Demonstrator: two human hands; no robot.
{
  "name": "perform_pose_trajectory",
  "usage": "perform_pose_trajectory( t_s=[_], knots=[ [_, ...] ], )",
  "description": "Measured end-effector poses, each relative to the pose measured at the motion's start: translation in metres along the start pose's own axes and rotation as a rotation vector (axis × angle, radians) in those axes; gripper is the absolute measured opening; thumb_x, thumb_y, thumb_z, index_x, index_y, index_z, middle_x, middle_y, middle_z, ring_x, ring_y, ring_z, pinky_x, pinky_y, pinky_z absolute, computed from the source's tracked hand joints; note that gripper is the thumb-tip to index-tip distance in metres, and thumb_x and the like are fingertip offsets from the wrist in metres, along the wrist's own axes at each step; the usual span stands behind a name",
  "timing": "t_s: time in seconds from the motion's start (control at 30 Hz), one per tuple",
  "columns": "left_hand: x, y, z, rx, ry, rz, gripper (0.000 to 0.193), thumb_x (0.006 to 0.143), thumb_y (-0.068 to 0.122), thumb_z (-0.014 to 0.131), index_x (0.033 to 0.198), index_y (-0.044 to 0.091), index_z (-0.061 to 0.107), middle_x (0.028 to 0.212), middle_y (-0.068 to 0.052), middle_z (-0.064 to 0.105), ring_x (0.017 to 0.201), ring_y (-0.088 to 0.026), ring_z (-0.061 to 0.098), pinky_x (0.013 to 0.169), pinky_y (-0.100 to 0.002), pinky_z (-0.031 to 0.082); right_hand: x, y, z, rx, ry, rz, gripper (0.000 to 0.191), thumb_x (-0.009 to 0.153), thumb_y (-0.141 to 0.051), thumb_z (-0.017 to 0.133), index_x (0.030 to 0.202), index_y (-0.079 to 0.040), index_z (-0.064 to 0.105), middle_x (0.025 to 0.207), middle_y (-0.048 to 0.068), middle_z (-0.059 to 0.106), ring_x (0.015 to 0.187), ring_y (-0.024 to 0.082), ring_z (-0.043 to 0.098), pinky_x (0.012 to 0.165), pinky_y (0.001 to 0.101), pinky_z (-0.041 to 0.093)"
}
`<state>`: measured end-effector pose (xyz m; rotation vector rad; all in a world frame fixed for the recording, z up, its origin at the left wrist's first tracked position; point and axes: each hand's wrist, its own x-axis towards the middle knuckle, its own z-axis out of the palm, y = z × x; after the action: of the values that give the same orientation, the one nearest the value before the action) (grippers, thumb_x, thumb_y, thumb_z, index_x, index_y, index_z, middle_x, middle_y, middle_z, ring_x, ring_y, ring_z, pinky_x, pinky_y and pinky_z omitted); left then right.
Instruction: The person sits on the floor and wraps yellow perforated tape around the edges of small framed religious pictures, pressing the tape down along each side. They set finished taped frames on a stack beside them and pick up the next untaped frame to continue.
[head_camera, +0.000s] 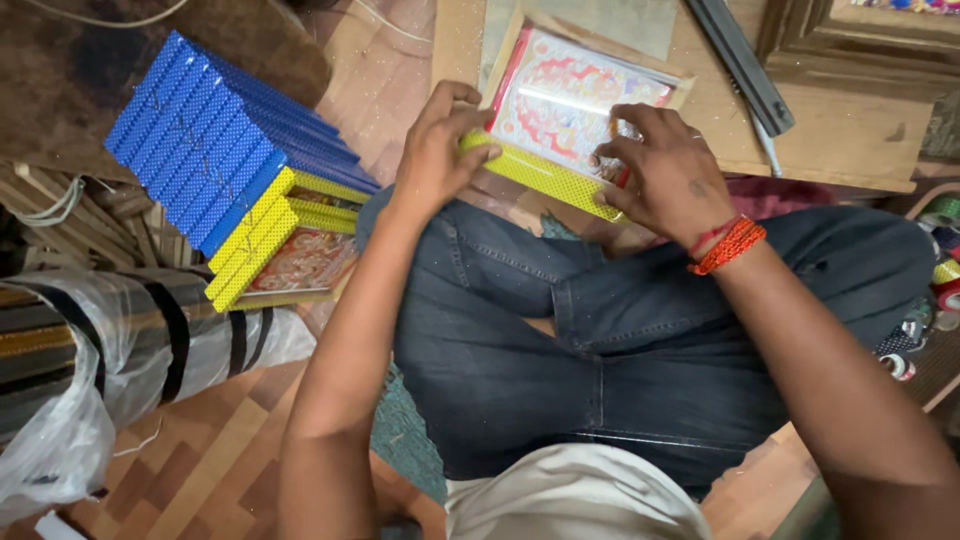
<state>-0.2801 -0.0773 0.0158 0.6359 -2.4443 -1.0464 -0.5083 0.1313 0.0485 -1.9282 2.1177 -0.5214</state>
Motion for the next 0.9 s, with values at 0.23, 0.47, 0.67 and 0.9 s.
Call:
perform_pose_trajectory(
  t_s=[0.23, 0.47, 0.67, 0.9],
  knots=[
    [-0.006, -0.001, 0.001, 0.129, -0.032, 0.111, 0.043, 0.077, 0.008, 0.089, 0.116, 0.000, 0.074, 0.145, -0.015, 0.057, 0.133, -0.035, 0.058, 0.110, -0.040, 0.049, -0.003, 0.002, -0.001, 0.010, -0.004, -0.036, 0.047, 0.070, -0.024, 0.085, 0.114, -0.012, 0.075, 0.139, 0.010, 0.058, 0.125, 0.034, 0.055, 0.102, 0.0461, 0.049],
    [-0.005, -0.003, 0.001, -0.050, -0.071, -0.050, 0.043, 0.074, 0.006, 0.087, 0.114, 0.004, 0.074, 0.149, -0.016, 0.055, 0.126, -0.032, 0.063, 0.094, -0.036, 0.056, 0.006, 0.017, -0.009, 0.003, 0.004, -0.127, 0.047, 0.070, -0.025, 0.085, 0.114, -0.012, 0.075, 0.142, 0.012, 0.059, 0.131, 0.034, 0.054, 0.106, 0.0451, 0.049],
    [-0.006, -0.009, 0.005, -0.020, -0.038, 0.027, 0.045, 0.072, 0.005, 0.090, 0.113, 0.002, 0.074, 0.151, -0.017, 0.054, 0.136, -0.036, 0.057, 0.103, -0.039, 0.055, 0.015, 0.017, -0.015, -0.144, -0.007, -0.187, 0.044, 0.069, -0.034, 0.088, 0.107, -0.013, 0.075, 0.136, 0.008, 0.062, 0.126, 0.029, 0.056, 0.107, 0.0479, 0.048],
    [-0.007, -0.013, -0.002, 0.038, -0.092, 0.066, 0.043, 0.074, 0.003, 0.087, 0.114, 0.002, 0.072, 0.153, -0.017, 0.053, 0.135, -0.036, 0.058, 0.107, -0.039, 0.052, 0.016, 0.007, -0.013, -0.194, -0.070, -0.168, 0.059, 0.066, -0.025, 0.087, 0.121, -0.012, 0.068, 0.139, 0.010, 0.057, 0.126, 0.031, 0.056, 0.095, 0.0433, 0.053]
  ],
)
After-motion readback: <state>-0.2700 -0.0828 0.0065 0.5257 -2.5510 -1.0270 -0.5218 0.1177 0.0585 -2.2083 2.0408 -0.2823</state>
